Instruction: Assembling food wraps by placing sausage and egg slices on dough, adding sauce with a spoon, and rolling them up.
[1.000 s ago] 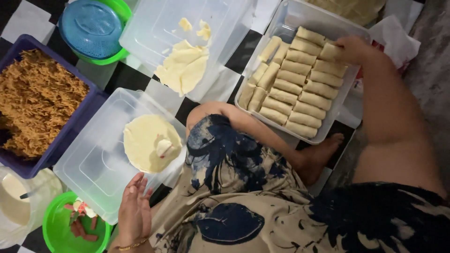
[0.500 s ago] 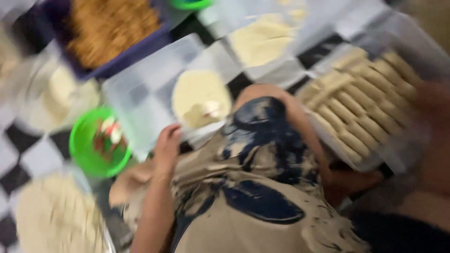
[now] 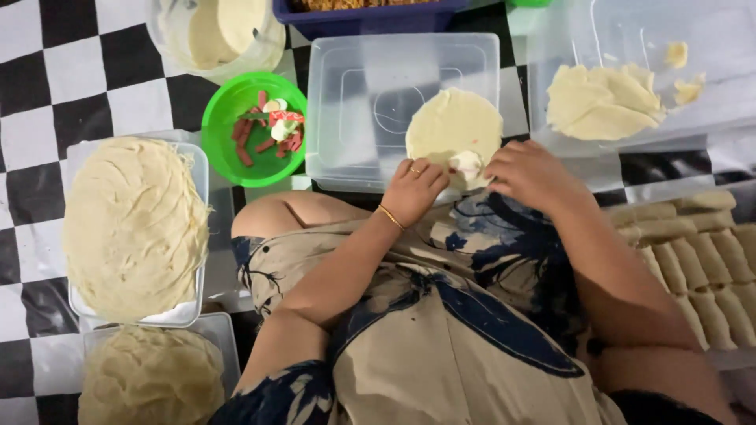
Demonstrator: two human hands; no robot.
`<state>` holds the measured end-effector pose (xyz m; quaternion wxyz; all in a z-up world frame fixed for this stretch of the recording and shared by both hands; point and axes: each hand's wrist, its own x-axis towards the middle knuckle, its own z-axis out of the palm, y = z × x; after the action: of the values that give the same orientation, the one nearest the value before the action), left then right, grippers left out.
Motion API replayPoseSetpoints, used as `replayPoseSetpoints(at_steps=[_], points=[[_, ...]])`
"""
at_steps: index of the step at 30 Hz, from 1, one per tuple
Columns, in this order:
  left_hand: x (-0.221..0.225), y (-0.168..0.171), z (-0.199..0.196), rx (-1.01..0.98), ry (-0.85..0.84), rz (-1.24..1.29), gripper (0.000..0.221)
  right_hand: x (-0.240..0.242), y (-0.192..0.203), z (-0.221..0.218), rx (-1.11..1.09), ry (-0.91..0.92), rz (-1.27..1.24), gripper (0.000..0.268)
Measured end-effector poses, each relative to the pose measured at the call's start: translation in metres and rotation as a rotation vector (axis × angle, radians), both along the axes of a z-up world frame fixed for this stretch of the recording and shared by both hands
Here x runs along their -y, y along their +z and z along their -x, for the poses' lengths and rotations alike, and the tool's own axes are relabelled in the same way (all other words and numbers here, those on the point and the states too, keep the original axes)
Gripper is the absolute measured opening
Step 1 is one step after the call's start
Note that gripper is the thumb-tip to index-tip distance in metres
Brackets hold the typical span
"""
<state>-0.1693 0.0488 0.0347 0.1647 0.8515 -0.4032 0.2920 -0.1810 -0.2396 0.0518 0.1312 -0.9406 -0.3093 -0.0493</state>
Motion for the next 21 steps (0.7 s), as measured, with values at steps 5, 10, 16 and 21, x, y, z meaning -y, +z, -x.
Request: replayPoseSetpoints(at_steps=[5,10,16,21], points=[[0.000,0.005,-0.007,0.061,-0.014,0.183,0.015,-0.042,0.057,0.017,0.032,-0.112,0.074,0.017],[0.003,-0.022,-0.023,-0.264,0.104,0.274,0.017,-0.007,0.026,-0.020,-0.263,-0.080,-0.200,0.006],[0.005,-0.040,-0.036,-0.477,0.274,0.260,0.018,-0.020,0.021,-0.037,-0.281,-0.182,-0.210,0.012],[0.004,-0.035,-0.034,-0.477,0.303,0.266,0.017,-0.023,0.020,-0.033,-0.273,-0.220,-0.199,0.012]])
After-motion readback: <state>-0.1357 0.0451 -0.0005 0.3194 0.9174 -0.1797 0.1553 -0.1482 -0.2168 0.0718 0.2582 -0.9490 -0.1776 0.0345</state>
